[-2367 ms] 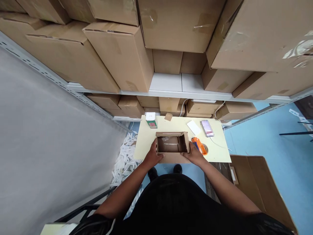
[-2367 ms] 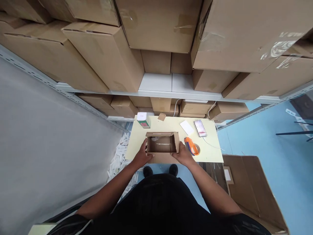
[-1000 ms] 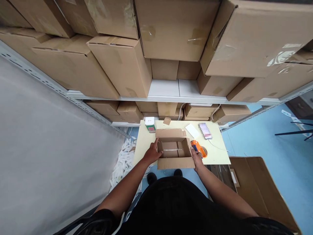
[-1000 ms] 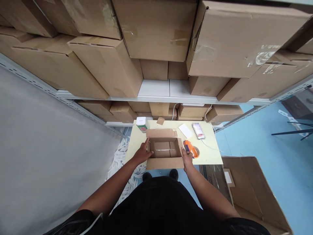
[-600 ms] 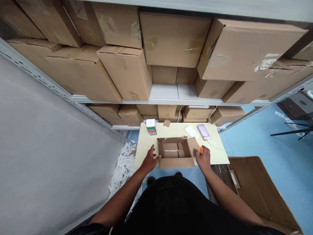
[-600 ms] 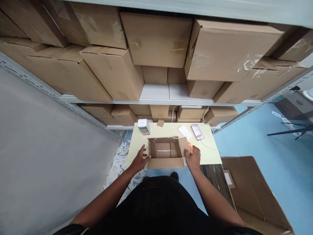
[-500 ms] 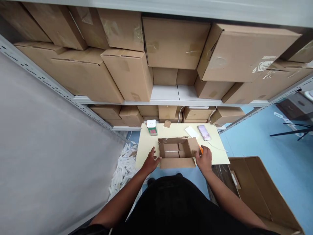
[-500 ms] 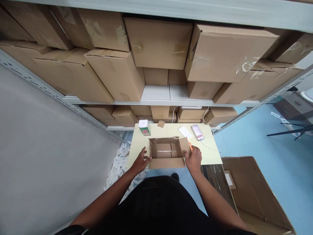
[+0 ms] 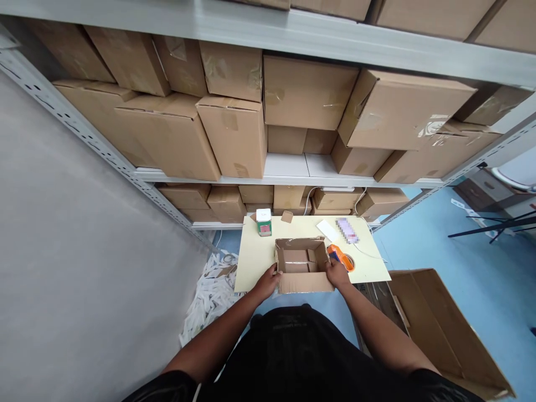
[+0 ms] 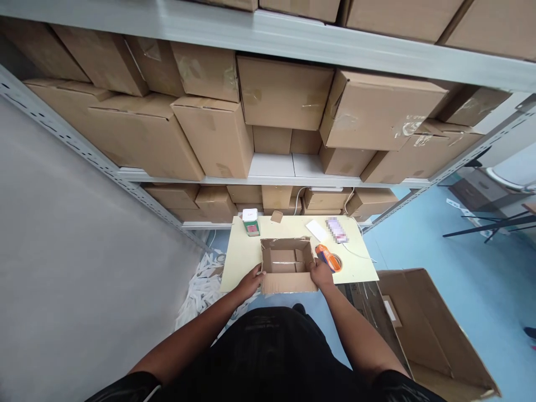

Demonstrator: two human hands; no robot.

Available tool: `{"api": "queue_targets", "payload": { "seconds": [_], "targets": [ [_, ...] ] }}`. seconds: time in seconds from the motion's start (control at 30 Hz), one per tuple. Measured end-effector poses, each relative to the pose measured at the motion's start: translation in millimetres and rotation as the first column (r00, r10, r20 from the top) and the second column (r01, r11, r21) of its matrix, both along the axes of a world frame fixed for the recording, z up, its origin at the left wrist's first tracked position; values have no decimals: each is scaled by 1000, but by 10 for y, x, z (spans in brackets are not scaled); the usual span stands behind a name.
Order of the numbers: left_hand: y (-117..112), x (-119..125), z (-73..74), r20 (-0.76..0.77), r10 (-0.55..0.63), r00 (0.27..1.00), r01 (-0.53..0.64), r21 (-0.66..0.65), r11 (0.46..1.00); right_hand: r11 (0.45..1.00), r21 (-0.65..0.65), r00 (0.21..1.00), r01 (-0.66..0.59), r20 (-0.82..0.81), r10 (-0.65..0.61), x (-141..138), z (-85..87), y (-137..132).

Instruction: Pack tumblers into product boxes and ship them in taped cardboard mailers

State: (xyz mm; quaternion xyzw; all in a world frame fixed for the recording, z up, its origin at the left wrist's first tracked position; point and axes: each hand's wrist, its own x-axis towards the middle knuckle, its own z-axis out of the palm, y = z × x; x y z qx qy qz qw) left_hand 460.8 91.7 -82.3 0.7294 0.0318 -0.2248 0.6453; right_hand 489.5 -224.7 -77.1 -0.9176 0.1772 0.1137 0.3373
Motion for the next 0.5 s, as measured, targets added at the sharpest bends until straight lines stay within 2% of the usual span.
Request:
{"api": "queue_targets", "payload": {
  "seconds": [0.17,0.3,0.4,0.5],
  "targets": [
    [-48,-85,84,-11,60,998,-60,26,998,999,-23,998,-42,35,43,-25,37,-3],
    [-97,-253,204,16,219,976,-220,84,972,987,-57,984,-152,86,157,-11,162,-140],
    [-163,-469,271,-7,370,929,-369,74,927,952,-101,951,-290,81,298,38,331,-285],
    [-297,-760,314,-36,536,844,-533,60,844,883,-113,883,-455,75,464,123,512,-390]
  ]
}}
